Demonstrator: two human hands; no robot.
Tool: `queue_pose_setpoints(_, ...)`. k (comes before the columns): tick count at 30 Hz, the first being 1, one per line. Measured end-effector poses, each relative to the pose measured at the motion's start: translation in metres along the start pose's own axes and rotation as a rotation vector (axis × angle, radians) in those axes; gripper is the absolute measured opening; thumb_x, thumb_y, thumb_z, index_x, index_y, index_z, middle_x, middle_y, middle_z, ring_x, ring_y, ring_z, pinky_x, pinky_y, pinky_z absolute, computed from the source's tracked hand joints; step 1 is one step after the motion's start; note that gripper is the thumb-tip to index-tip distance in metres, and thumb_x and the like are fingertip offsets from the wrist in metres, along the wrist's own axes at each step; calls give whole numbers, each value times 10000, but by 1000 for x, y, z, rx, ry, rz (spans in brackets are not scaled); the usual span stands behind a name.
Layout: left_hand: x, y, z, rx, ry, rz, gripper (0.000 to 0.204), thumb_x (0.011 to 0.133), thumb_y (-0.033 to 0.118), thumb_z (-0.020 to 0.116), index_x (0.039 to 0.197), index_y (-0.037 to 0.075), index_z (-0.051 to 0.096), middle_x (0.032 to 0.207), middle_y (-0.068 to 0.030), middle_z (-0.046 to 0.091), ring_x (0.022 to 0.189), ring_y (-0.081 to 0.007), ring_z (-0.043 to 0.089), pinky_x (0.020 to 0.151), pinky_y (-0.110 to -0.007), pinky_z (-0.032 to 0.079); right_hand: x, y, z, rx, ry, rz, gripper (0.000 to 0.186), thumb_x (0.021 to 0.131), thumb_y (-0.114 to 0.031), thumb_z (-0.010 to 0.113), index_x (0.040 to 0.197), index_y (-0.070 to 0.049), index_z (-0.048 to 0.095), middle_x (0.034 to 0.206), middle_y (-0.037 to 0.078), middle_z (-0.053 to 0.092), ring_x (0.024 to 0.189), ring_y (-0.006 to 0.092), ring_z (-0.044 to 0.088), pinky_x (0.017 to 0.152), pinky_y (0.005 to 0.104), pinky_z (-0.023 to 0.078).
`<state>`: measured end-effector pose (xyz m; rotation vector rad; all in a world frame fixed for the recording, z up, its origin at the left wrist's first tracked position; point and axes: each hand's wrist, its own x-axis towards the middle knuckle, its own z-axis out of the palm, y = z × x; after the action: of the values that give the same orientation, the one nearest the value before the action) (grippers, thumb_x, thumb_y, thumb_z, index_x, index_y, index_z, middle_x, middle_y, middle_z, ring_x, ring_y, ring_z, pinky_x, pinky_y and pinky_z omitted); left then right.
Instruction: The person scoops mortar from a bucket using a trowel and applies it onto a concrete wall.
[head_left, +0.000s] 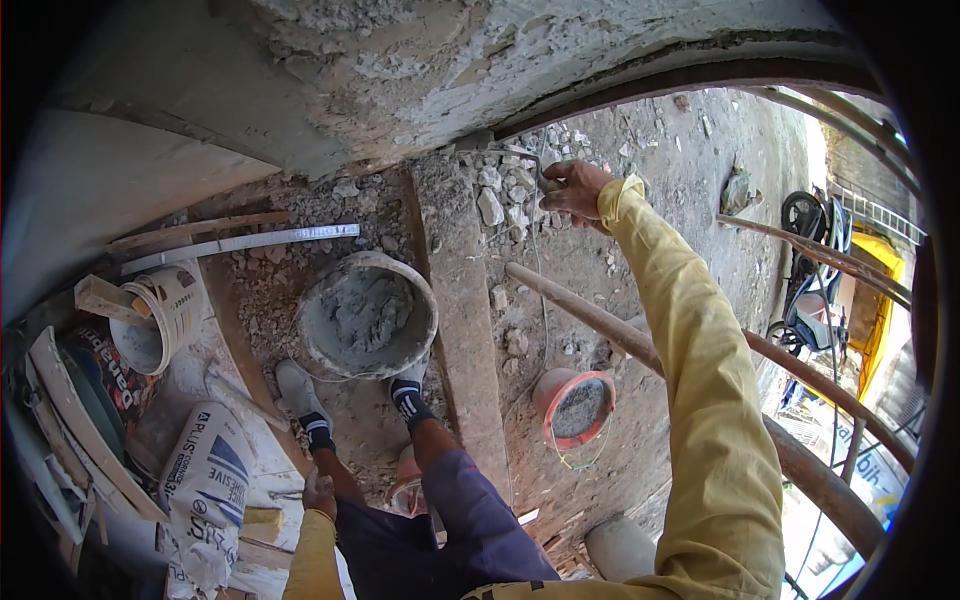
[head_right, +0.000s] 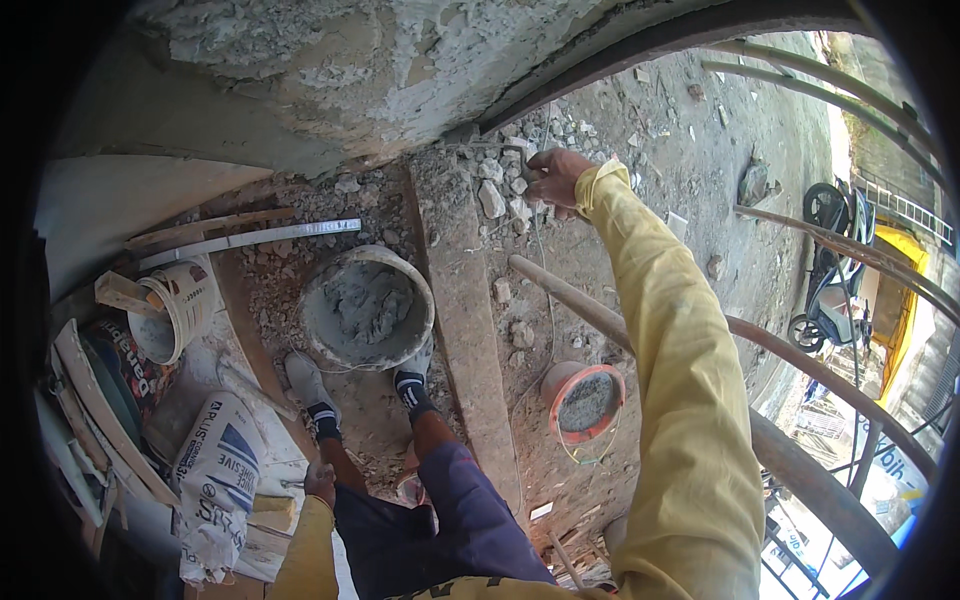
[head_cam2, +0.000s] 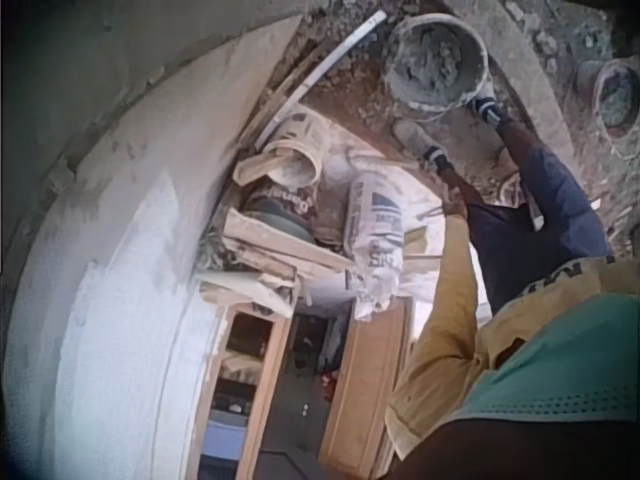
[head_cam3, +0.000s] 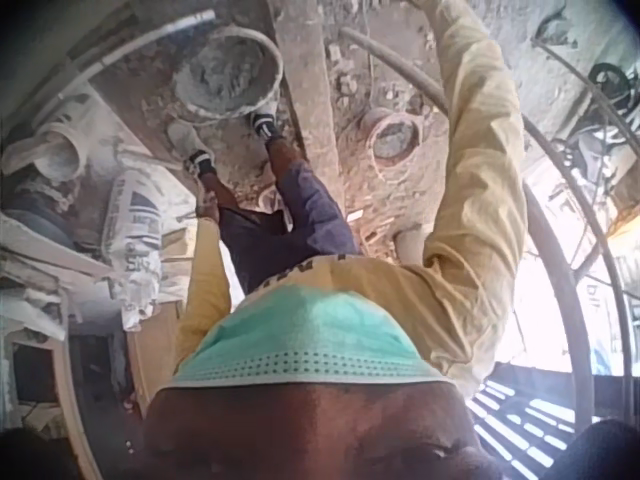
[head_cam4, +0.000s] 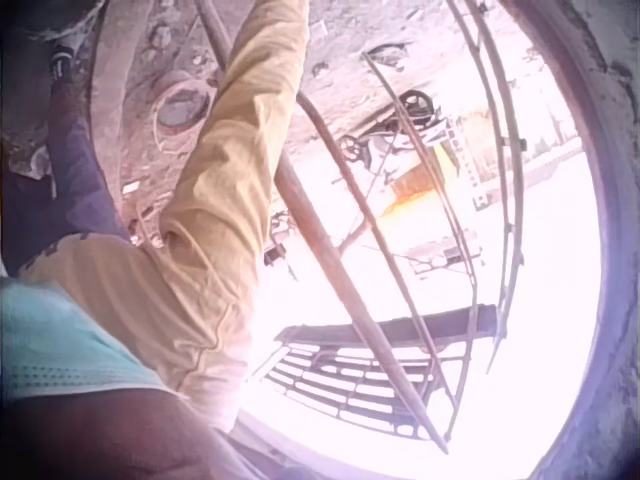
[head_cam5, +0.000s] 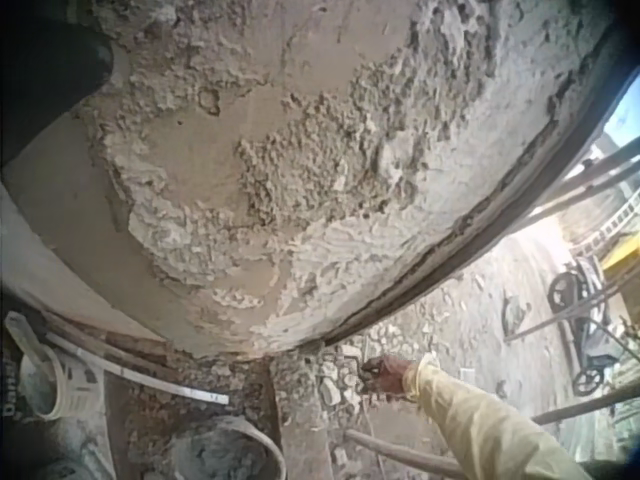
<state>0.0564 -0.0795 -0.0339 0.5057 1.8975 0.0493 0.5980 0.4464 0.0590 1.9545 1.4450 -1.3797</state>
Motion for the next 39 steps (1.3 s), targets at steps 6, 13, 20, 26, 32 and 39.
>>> queue_pose_setpoints(6,-15,27,10,-204,-62,-69,601,875,213,627,1377,-29,401,935,-53,617,808,-135,556,759,-287,468,-16,-7,-22,30,-26,-43,283,788,-173,671,1021,-23,612,607,35,517,485,162,555,424,311,463)
queue_pose_setpoints(13,-27,2,-6,-150,-55,56,621,882,309,632,1358,-33,428,921,-33,614,793,-124,546,758,-275,458,-37,-26,-35,79,-36,13,364,835,-198,665,1154,-38,592,614,37,542,510,151,546,441,310,463)
queue_pose_setpoints(20,-46,31,0,-18,-13,114,595,888,357,616,1310,-41,482,867,-26,615,758,-108,531,719,-261,448,-65,-27,-53,104,-22,79,414,842,-232,662,1190,-33,556,655,57,550,526,147,543,444,317,455)
queue_pose_setpoints(26,-43,21,-4,-14,-11,137,540,896,330,595,1281,-40,512,828,-14,609,704,-90,506,659,-258,433,-104,-31,-54,122,26,107,509,840,-222,642,1264,-2,469,697,60,540,520,150,559,446,310,490)
queue_pose_setpoints(32,-39,3,-5,-14,22,103,483,904,292,565,1256,-38,535,929,-82,641,811,-148,579,756,-286,466,-133,-24,-7,96,55,60,419,853,-229,624,1189,-9,505,771,93,600,607,165,613,545,297,528)
queue_pose_setpoints(39,-35,10,4,59,-25,81,445,910,268,550,1235,-36,551,1080,-163,646,971,-227,622,880,-326,470,-2,15,84,-697,162,-94,365,933,-339,444,1029,-21,595,1020,158,609,939,399,615,834,461,502)
